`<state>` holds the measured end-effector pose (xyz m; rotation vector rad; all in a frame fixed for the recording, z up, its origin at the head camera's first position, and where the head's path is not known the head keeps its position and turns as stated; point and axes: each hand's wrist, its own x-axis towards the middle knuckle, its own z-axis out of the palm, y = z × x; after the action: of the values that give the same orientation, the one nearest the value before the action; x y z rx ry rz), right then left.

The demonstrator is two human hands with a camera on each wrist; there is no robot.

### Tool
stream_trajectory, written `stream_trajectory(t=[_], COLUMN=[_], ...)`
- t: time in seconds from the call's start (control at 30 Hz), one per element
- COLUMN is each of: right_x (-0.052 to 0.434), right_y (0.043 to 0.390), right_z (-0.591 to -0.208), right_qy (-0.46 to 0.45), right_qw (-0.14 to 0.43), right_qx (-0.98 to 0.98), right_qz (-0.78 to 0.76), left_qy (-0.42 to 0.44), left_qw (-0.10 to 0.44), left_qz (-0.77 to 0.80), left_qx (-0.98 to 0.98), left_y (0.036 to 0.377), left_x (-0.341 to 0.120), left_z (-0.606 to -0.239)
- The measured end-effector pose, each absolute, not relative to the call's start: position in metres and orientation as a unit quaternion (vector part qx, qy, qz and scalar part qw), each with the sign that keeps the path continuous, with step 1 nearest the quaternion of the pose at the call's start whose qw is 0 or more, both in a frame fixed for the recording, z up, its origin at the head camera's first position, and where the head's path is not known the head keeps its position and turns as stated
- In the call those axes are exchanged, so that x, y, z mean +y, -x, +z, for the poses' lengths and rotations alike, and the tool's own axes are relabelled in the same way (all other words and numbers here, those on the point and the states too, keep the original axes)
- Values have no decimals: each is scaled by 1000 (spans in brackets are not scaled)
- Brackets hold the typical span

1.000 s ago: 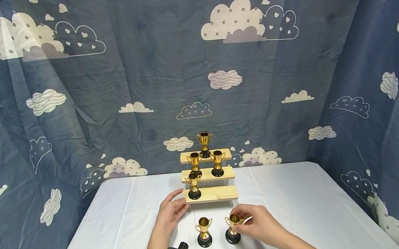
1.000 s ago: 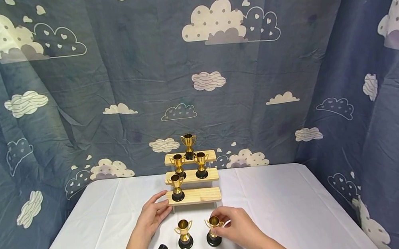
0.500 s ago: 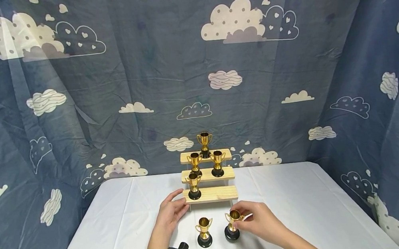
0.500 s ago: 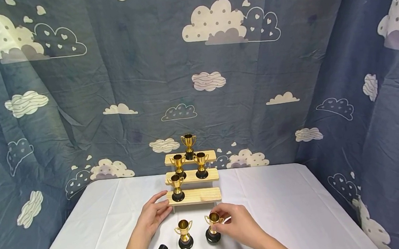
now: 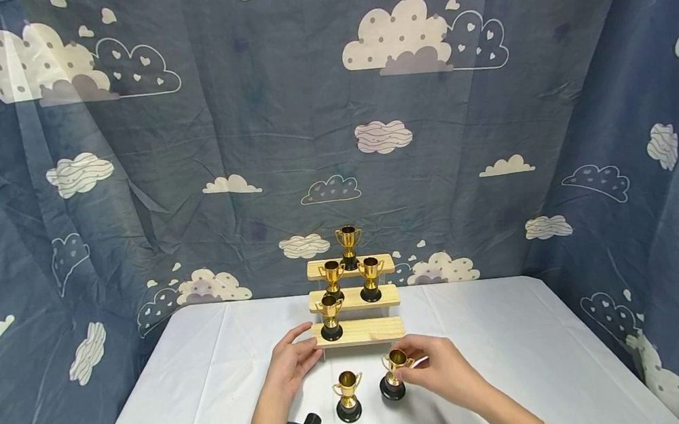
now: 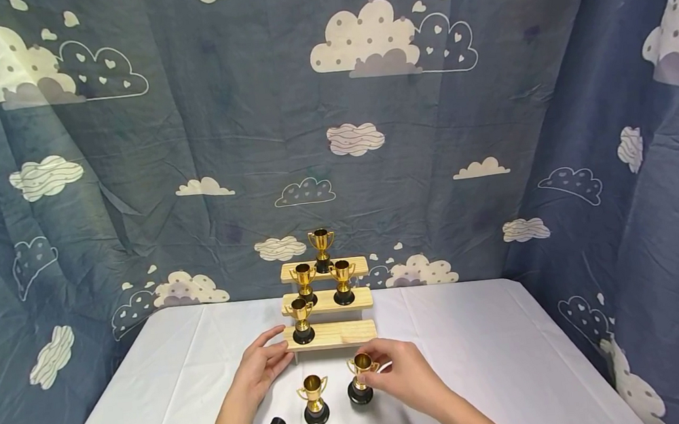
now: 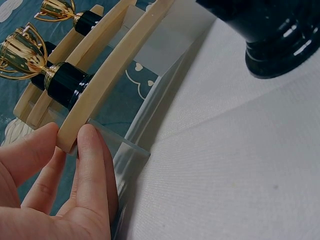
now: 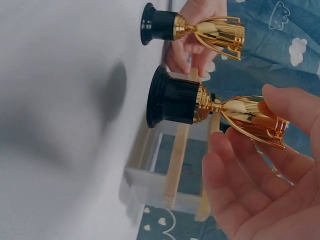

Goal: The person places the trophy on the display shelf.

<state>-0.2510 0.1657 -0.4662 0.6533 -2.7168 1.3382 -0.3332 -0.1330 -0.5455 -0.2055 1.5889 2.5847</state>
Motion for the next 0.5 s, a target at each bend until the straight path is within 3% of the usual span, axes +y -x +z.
stream_trajectory(t=[0.5], right_x=[161], right_y=[264], right_z=[-455], right_qy=[-199], right_qw=[30], right_qx=[-884], right_qz=[422], left_qy=[73], left_qw=[51], left_qz=[845], left_qx=[527], left_y=[330], left_x=[-133], left_z=[-544])
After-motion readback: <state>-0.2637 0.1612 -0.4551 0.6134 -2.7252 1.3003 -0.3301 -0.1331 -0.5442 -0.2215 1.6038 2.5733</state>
